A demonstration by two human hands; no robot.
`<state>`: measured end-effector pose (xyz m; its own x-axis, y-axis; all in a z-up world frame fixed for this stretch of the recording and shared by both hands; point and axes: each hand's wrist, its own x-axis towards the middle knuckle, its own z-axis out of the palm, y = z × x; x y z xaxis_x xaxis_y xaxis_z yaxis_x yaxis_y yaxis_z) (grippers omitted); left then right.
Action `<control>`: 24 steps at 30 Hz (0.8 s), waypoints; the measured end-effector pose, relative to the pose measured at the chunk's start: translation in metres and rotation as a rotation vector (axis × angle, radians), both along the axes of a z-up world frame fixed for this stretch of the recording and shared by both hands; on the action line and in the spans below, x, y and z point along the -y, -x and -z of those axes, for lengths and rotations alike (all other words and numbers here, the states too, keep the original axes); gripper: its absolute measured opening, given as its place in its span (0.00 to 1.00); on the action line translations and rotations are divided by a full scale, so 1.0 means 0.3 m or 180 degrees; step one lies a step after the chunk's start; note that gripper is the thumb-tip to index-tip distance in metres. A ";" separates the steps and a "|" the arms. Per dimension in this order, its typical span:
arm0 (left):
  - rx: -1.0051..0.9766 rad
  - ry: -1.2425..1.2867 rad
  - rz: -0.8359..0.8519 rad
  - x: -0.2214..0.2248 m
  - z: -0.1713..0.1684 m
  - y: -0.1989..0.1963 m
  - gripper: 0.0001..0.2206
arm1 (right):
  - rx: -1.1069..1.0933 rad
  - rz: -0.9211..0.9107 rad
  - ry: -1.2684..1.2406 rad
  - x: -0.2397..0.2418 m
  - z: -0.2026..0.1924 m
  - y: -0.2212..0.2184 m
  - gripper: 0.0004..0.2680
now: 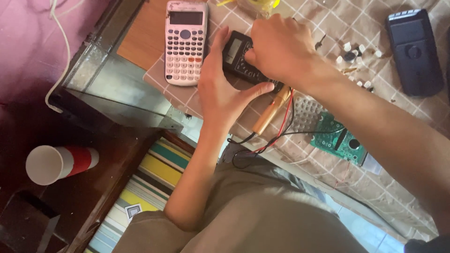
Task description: Testing and inspecting a circuit board using a multimeter and handling small electronic components.
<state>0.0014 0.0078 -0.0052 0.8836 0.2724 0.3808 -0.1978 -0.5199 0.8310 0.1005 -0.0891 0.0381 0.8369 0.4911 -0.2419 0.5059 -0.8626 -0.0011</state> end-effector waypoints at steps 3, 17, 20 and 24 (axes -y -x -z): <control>-0.0023 -0.0068 -0.0026 0.003 -0.002 0.000 0.45 | 0.0061 -0.0102 -0.0008 0.011 -0.024 0.014 0.08; 0.0077 -0.0233 -0.0069 0.003 0.000 0.000 0.43 | 0.2343 -0.4585 0.0556 0.130 -0.041 -0.141 0.08; 0.0048 -0.0185 -0.0093 0.001 -0.011 0.000 0.44 | 0.2337 -0.4768 0.0616 0.127 -0.026 -0.167 0.06; -0.0060 -0.0089 -0.0084 0.003 -0.017 -0.001 0.43 | 0.1899 -0.4968 0.0108 0.114 0.007 -0.200 0.04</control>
